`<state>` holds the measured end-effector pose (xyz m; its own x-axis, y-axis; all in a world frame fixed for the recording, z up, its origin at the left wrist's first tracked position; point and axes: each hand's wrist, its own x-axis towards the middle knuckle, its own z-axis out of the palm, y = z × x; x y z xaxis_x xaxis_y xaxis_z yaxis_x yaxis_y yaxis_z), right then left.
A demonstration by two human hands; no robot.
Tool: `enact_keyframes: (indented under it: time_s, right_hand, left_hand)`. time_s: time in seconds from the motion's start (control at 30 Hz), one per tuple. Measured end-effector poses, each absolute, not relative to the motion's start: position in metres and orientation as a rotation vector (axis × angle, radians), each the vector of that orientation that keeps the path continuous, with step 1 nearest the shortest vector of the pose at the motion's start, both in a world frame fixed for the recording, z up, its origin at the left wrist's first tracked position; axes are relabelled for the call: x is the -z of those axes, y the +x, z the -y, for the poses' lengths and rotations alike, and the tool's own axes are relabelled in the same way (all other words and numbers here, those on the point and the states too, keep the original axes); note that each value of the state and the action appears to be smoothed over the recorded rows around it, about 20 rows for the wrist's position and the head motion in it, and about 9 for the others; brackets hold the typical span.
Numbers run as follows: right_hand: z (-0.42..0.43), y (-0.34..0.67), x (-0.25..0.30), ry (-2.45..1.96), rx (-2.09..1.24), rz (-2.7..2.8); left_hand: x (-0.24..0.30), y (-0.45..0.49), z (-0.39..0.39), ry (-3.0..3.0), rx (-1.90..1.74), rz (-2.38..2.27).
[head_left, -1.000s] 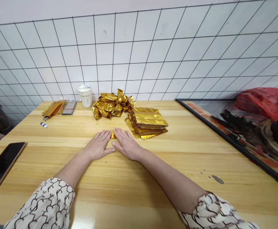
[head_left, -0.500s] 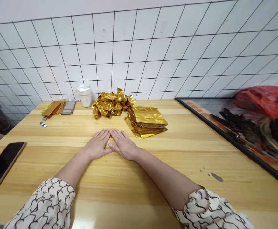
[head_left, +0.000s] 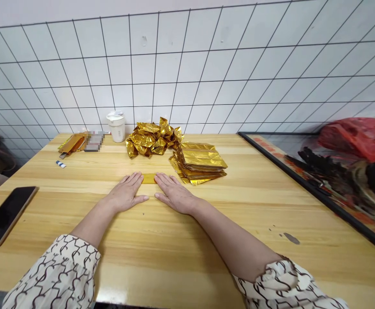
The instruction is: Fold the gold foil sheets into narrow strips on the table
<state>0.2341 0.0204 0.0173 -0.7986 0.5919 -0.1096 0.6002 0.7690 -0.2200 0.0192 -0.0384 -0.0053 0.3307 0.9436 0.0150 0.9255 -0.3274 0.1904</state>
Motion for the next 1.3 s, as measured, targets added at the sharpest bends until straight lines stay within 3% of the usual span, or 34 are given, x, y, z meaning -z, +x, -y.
enact_keyframes:
  time_s: [1.3]
  right_hand:
    - [-0.014, 0.217, -0.014, 1.082, 0.280, -2.898]
  left_hand:
    - [-0.004, 0.056, 0.029, 2.418, -0.227, -1.623]
